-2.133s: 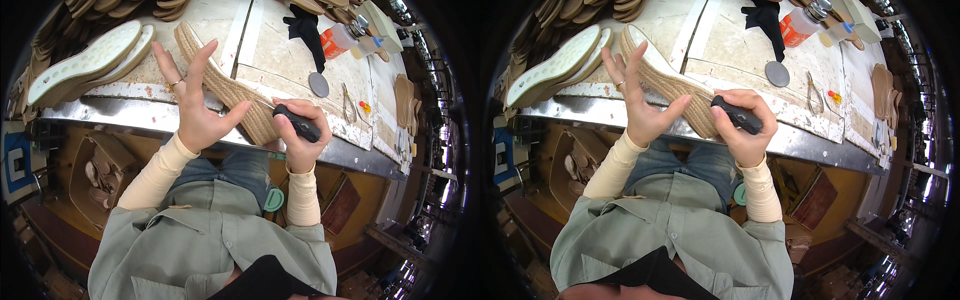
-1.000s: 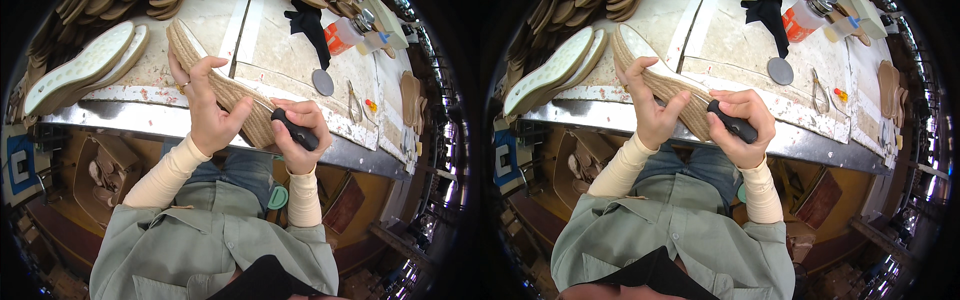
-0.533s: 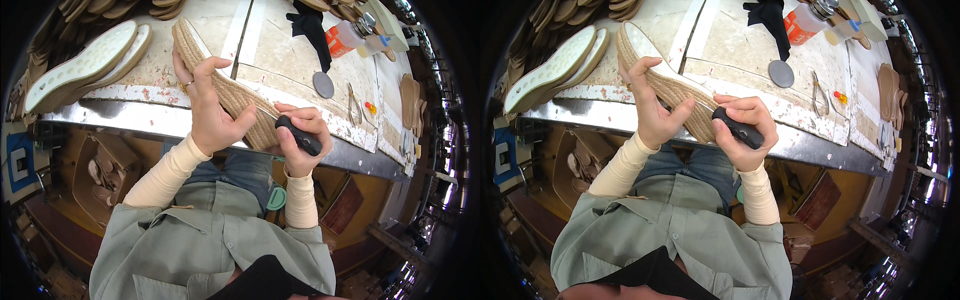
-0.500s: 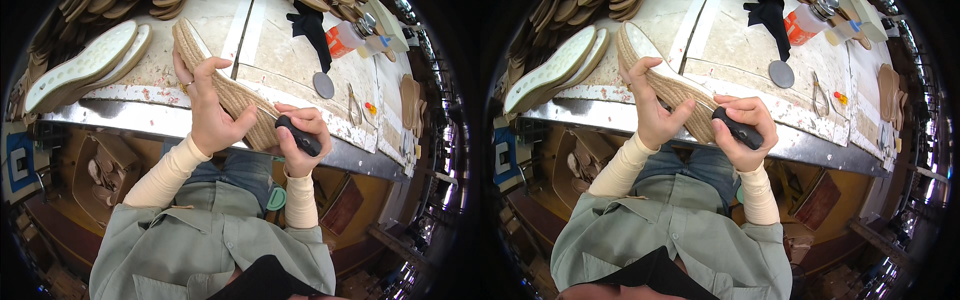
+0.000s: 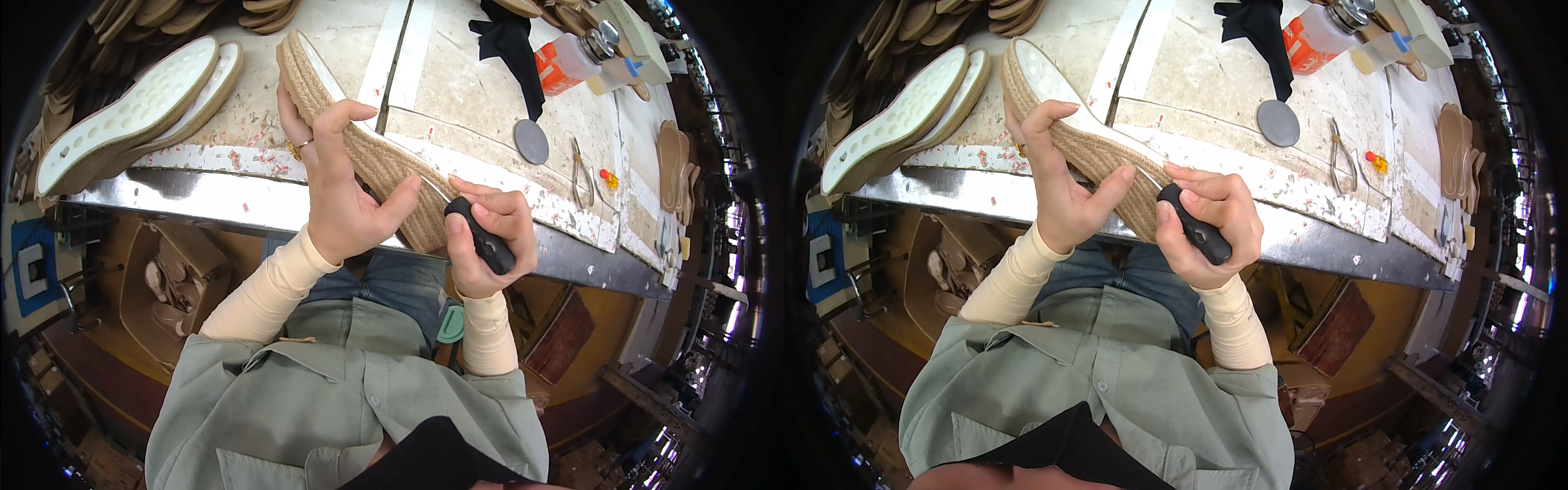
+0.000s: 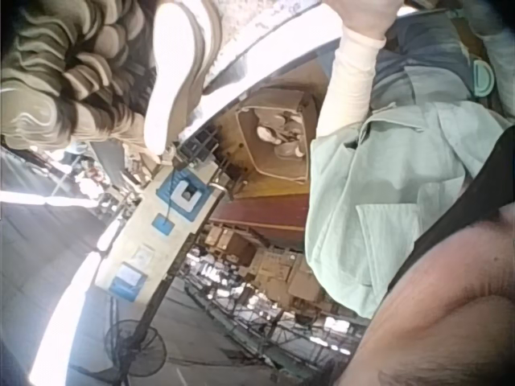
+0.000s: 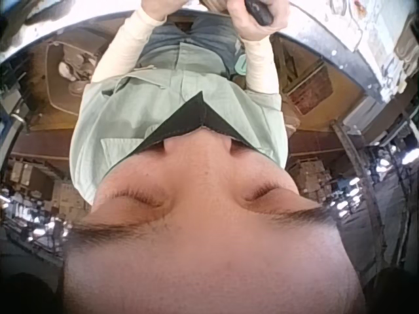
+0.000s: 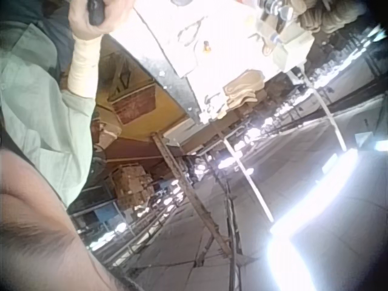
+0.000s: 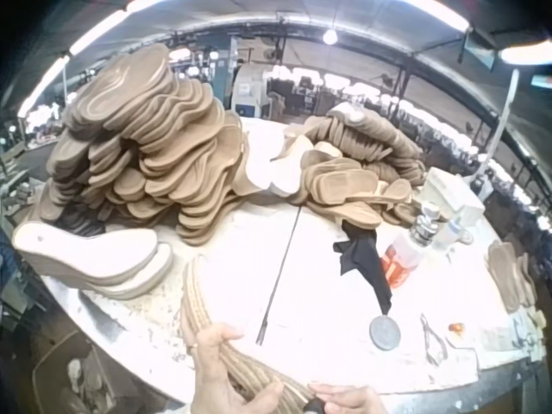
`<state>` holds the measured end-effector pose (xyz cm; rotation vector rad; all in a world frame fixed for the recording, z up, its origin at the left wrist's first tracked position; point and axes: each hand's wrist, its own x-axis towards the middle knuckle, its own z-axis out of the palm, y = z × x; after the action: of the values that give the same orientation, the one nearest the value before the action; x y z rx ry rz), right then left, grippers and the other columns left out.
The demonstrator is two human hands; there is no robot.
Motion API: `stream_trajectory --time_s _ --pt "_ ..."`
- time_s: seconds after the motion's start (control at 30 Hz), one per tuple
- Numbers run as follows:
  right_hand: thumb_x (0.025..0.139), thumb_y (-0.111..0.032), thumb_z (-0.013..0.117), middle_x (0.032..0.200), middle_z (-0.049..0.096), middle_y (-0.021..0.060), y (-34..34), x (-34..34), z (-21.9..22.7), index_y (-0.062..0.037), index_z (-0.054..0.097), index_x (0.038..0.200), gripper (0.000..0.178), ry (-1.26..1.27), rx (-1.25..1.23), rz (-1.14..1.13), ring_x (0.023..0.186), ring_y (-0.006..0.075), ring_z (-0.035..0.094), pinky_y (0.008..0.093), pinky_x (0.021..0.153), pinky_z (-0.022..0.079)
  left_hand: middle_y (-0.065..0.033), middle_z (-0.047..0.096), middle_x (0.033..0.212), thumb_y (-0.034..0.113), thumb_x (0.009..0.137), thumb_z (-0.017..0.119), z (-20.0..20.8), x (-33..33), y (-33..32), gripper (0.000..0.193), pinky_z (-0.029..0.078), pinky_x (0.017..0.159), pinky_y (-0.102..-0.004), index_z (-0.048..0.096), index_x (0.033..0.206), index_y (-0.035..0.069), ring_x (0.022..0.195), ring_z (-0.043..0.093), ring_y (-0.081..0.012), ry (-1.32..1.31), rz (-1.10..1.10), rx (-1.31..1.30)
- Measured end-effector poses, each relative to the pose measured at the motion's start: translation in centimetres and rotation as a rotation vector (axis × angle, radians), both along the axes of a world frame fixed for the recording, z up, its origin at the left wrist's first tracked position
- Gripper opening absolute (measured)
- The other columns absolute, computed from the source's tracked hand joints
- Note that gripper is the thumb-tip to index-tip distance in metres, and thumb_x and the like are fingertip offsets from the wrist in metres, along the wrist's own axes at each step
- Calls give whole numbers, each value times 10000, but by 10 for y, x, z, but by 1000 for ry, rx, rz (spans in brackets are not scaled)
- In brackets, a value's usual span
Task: The person uses a small knife to trim and smooth the woven sole of a sandal. They repeatedly scrape the sole surface, rotate the sandal to access different edges, and place the sandal back on the table among other similar items.
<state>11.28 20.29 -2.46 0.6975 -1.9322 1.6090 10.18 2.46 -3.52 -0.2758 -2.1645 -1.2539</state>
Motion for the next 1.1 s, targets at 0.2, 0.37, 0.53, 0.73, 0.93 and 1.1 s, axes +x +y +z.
stream_trajectory --time_s 0.2,0.37,0.53,0.73,0.93,1.1 --pt "780 64 697 855 594 148 0 1 -1 17 550 865 176 -169 -231 69 899 345 702 400 788 571 -265 302 1367 211 684 750 -6 0 0 687 139 1110 -564 388 1240 30 1421 -54 -494 -16 -21 66" --pt "799 56 701 901 594 140 8 1 -4 3 584 945 195 -220 -411 171 927 350 688 432 821 565 -338 260 1389 205 686 746 -2 -1 2 677 144 1118 -540 389 1237 36 1430 -52 -486 -4 -11 50" --pt "754 90 722 887 615 152 5 -1 0 10 597 920 223 -115 -127 81 931 336 695 399 800 569 -318 291 1370 202 682 745 -3 -2 2 670 149 1118 -532 402 1232 32 1435 -33 -474 14 12 60" --pt "761 84 720 885 622 158 -1 1 -4 9 590 911 212 -93 -131 20 917 331 696 397 806 565 -297 343 1342 212 696 732 -3 -2 1 655 147 1119 -532 408 1235 29 1438 -34 -473 41 2 50" --pt "760 93 715 872 627 154 -1 1 1 13 597 911 208 -145 -210 70 908 324 694 392 835 556 -291 334 1364 207 706 723 -3 -2 3 634 144 1120 -532 414 1230 27 1441 -48 -474 33 17 68" --pt "744 103 723 876 630 147 -2 0 1 18 600 906 221 -87 -67 24 899 305 693 389 831 558 -307 285 1400 207 713 722 -4 -2 2 630 138 1124 -527 416 1235 31 1445 -58 -468 12 -2 85"
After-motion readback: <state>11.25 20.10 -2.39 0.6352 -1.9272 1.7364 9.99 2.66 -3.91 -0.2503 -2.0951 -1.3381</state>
